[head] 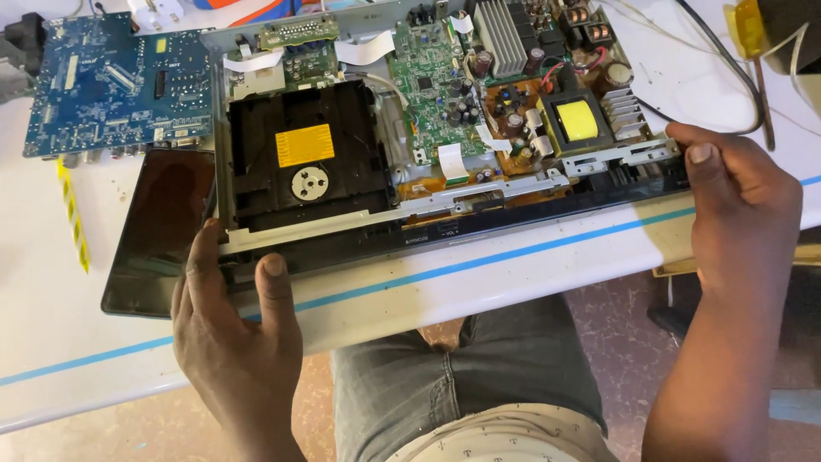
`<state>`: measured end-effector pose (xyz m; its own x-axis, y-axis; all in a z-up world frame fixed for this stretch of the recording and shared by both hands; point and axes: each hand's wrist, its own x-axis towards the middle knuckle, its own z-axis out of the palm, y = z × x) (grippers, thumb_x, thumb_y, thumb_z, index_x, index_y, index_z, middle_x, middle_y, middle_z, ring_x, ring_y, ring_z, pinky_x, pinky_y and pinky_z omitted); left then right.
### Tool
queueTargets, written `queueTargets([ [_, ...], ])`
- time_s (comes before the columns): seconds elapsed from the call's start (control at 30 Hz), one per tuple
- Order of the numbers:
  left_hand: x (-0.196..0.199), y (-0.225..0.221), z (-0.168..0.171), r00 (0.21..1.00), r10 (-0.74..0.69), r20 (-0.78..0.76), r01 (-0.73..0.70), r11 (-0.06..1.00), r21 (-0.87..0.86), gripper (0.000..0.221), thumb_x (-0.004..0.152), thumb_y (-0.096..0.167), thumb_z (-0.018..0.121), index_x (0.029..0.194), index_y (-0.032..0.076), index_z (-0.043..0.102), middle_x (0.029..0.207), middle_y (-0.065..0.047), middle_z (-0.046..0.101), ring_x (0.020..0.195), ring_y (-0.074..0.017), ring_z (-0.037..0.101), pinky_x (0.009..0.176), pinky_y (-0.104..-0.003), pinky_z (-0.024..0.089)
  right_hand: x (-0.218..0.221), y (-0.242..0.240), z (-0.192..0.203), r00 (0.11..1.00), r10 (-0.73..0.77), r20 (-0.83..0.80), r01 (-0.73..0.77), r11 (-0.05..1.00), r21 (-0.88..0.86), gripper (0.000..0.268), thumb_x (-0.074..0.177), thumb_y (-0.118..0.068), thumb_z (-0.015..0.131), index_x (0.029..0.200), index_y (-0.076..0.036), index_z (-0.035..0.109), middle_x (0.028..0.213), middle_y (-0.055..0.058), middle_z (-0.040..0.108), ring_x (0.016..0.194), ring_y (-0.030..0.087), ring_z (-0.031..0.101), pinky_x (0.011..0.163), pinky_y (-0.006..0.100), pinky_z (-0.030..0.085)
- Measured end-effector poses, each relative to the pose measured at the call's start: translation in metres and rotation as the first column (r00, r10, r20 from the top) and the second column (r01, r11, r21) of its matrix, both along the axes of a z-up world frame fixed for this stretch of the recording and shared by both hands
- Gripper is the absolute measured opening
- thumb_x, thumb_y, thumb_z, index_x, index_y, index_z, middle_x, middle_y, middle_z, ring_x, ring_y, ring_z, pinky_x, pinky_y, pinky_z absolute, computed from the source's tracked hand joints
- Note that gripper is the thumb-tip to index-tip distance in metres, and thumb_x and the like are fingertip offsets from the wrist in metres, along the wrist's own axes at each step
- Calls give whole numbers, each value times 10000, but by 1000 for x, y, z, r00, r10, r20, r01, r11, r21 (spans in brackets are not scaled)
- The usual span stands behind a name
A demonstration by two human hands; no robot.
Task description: Attaching the front plastic panel to an electronic device chassis during repair, including connecting a ribbon cable.
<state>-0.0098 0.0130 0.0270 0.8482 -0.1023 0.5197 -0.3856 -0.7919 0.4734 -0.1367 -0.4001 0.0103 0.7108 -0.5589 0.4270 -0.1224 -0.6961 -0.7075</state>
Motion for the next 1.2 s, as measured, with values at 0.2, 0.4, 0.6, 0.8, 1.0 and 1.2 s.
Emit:
queueTargets([
  [0.2, 0, 3, -8, 990, 26, 137, -38, 996, 82, 583, 1237, 386, 464, 1544, -77, 643, 1303, -272, 799, 1180, -483, 598, 1034, -538, 473, 1, 5, 4, 1000, -25, -9, 25, 999, 38, 329, 1348, -158, 534, 1522, 24, 746, 1126, 42, 628, 972, 154, 479, 852, 318, 351],
  [0.4, -15, -9, -3, 974, 2, 226, -7, 1000, 21, 447, 1221, 262, 574, 1461, -113, 615, 1442, -314, 671, 1273, -521, 619, 1056, -598, 462, -1, 2, -5, 998, 37, 48, -31, 992, -126, 303, 1378, -10, 532, 1506, 152, 754, 1253, 201, 698, 1031, 253, 553, 870, 383, 398],
  [0.6, -49, -42, -2, 931, -85, 354, 157, 971, -181, 123, 1071, -9, 641, 1143, -17, 740, 1341, -226, 717, 1278, -407, 658, 1099, -523, 569, 0, 3, -9, 992, 84, 92, -59, 967, -246, 275, 1403, 60, 538, 1499, 207, 751, 1379, 308, 720, 1221, 402, 654, 997, 493, 505],
  [0.8, -56, -70, 3, 890, -418, 181, 450, 871, -200, 186, 1017, -35, 621, 1177, -14, 714, 1236, -170, 734, 1059, -355, 693, 932, -438, 581, 2, 3, -14, 991, 75, 108, -47, 970, -240, 316, 1379, 118, 495, 1498, 222, 769, 1346, 318, 712, 1187, 372, 648, 980, 452, 486],
  [1.0, -52, -76, -3, 906, -415, -85, 399, 903, -160, 493, 1068, 109, 581, 1545, 1, 522, 1003, -109, 691, 916, -303, 579, 728, -443, 488, 1, 4, -12, 994, 76, 85, -50, 960, -277, 320, 1415, 81, 487, 1526, 233, 746, 1400, 353, 678, 1236, 439, 647, 981, 503, 495],
  [1.2, -48, -75, -5, 908, -414, -59, 400, 900, -172, 440, 1045, 34, 566, 1485, 18, 549, 1020, -109, 703, 871, -312, 564, 709, -449, 469, 0, 5, -15, 992, 84, 93, -59, 966, -254, 301, 1428, 89, 469, 1524, 228, 719, 1429, 340, 663, 1267, 410, 634, 1052, 487, 499],
])
